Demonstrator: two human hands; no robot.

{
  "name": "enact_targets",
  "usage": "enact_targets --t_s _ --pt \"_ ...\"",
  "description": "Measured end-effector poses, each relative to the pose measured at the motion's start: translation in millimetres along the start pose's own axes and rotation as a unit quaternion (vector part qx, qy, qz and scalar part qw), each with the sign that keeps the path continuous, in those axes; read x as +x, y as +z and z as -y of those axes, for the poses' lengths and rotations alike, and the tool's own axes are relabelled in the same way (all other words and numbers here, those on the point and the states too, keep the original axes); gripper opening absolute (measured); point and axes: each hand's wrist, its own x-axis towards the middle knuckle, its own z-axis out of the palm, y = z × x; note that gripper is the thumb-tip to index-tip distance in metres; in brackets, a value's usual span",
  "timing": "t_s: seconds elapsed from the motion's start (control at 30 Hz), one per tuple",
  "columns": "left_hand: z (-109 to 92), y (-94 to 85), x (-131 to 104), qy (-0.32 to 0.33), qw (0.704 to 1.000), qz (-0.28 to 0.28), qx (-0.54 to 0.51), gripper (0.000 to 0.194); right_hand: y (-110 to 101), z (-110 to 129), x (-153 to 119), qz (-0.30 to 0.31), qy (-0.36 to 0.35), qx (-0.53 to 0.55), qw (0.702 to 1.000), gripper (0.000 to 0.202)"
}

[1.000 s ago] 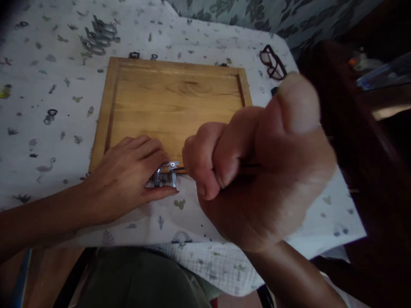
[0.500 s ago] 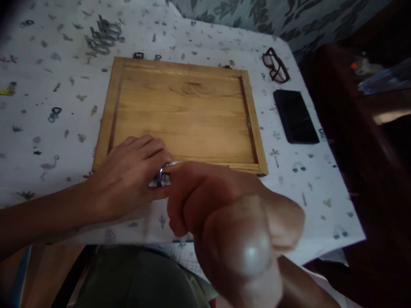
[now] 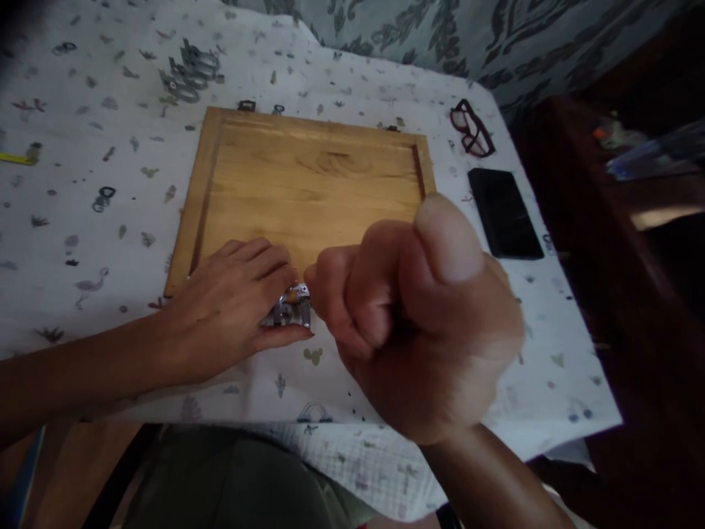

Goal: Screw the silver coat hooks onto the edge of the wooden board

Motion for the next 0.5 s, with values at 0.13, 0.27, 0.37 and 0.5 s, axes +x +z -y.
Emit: enact_targets --t_s 0.13,0.27,0.37,0.5 --pt "-0.8 -2.0 1.0 -0.007 1.000 0.023 -0.003 0.039 -9.3 -8.6 0.4 0.092 -0.062 0.111 0.988 0.040" --pt "-1.7 -4.9 3.1 -0.016 0.999 0.051 -0.007 0.040 -23.9 -17.2 1.1 0.132 -0.035 0.138 0.981 0.051" --pt "-2.3 -6.8 5.0 -0.020 0.997 0.071 -0.004 0.042 -29.4 -17.1 1.3 0.188 -0.032 0.149 0.970 0.059" --pt "-2.7 -7.3 6.0 -0.021 0.997 0.078 0.009 0.042 -27.4 -9.9 -2.4 0.227 -0.041 0.154 0.961 0.064"
